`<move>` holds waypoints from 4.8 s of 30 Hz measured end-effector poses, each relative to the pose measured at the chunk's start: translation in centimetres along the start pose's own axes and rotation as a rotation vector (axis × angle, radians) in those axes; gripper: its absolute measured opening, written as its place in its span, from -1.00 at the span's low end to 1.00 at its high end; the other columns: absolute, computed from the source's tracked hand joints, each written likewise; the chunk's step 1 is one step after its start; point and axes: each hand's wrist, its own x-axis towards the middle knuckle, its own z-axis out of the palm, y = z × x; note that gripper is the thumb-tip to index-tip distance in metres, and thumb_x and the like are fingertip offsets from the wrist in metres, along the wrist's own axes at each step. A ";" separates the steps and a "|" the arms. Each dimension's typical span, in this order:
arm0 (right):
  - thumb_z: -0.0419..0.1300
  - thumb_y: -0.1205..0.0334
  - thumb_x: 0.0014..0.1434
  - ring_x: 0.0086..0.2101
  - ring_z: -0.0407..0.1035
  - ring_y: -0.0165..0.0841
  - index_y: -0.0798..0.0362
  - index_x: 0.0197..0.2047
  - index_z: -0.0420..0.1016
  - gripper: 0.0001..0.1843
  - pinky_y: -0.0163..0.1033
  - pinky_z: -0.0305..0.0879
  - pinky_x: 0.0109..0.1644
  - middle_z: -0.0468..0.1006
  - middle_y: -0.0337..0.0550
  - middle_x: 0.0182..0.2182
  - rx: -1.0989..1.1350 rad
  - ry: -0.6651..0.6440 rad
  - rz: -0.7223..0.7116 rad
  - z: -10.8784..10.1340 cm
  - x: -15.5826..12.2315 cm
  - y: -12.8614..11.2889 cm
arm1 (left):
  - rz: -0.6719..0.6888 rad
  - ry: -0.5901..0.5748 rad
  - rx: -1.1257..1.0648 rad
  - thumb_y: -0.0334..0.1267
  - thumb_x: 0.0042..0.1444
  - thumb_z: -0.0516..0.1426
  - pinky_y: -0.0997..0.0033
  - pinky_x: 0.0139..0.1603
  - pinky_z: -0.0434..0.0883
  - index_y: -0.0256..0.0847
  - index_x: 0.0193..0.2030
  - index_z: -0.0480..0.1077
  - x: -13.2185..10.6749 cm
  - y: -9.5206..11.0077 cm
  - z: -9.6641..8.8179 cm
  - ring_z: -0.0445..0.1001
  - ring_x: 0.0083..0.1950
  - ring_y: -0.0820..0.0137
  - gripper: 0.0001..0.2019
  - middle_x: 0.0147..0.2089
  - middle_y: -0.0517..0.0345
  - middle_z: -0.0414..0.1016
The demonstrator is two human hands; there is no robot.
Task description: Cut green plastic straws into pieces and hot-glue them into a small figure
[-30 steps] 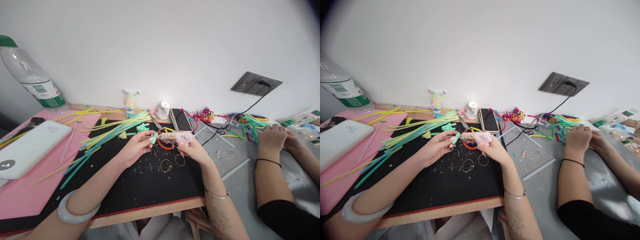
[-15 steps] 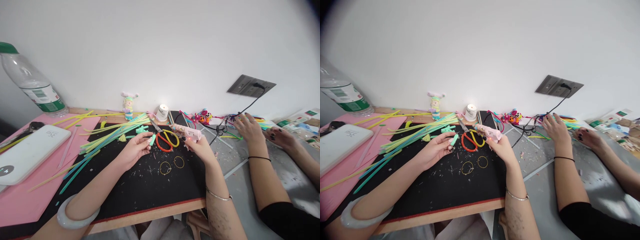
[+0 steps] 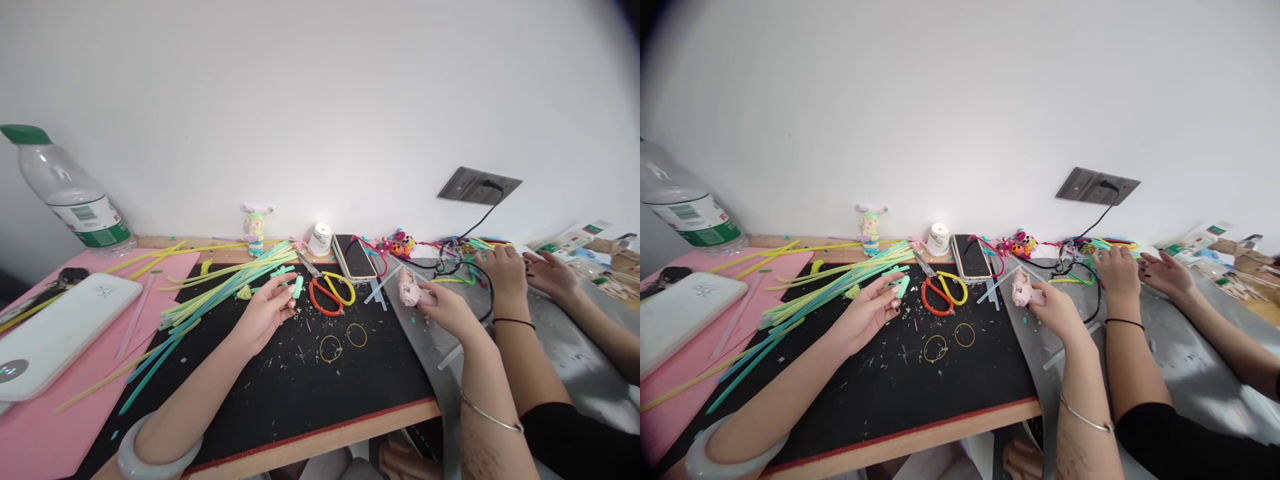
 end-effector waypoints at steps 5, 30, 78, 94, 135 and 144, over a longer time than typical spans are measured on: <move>0.14 0.29 -0.18 -0.35 0.43 -0.19 0.06 -0.15 0.52 -0.56 -0.20 0.22 -0.31 0.57 -0.04 -0.39 -0.102 0.025 0.065 0.4 0.3 1.1 | 0.084 0.055 -0.032 -0.24 -0.12 0.28 0.60 -0.41 0.32 -0.14 -0.07 0.41 0.2 0.1 -0.1 0.25 -0.45 0.61 -0.60 -0.41 0.28 0.26; 0.02 0.41 0.16 -0.16 0.33 -0.27 0.09 -0.12 0.45 -0.73 -0.26 0.22 -0.12 0.46 -0.02 -0.22 0.213 -0.050 -0.746 9.0 1.9 -25.7 | 0.453 0.475 0.112 -0.14 -0.11 0.24 0.55 -0.48 0.23 -0.16 -0.09 0.33 1.7 0.8 -2.2 0.23 -0.51 0.61 -0.59 -0.27 0.23 0.36; 0.24 0.35 -0.05 -0.23 0.28 -0.28 0.06 -0.31 0.46 -0.83 -0.15 0.21 -0.09 0.40 -0.11 -0.29 0.474 0.088 -0.606 9.2 0.2 -21.3 | 0.142 0.222 0.103 -0.17 -0.12 0.27 0.56 -0.40 0.34 -0.17 -0.08 0.36 1.0 0.5 -1.4 0.30 -0.41 0.57 -0.58 -0.35 0.24 0.32; 0.12 0.26 0.01 -0.60 0.36 -0.51 0.00 -0.17 0.20 -0.72 -0.40 0.27 -0.61 0.32 -0.38 -0.47 1.517 -0.355 -0.232 7.8 0.2 -21.1 | 0.167 0.110 0.119 -0.19 -0.07 0.24 0.53 -0.28 0.36 -0.15 -0.01 0.39 0.8 0.3 -1.2 0.33 -0.35 0.56 -0.58 -0.28 0.20 0.36; 0.33 0.22 -0.15 -0.70 0.25 -0.54 0.12 -0.56 0.38 -0.79 -0.42 0.23 -0.61 0.44 -0.27 -0.69 1.481 -0.397 -0.115 6.9 -0.2 -20.8 | 0.201 0.108 0.358 -0.15 -0.05 0.20 0.28 -0.16 0.48 -0.20 -0.18 0.29 0.7 0.0 -0.6 0.54 -0.25 0.35 -0.69 -0.17 0.11 0.43; 0.33 0.21 -0.18 -0.71 0.25 -0.54 0.13 -0.58 0.39 -0.79 -0.42 0.22 -0.62 0.42 -0.29 -0.72 1.438 -0.427 -0.111 7.0 0.0 -20.6 | 0.263 0.098 0.456 -0.18 -0.04 0.19 0.30 -0.25 0.50 -0.17 -0.15 0.30 0.7 0.0 -0.6 0.51 -0.28 0.37 -0.70 -0.22 0.13 0.41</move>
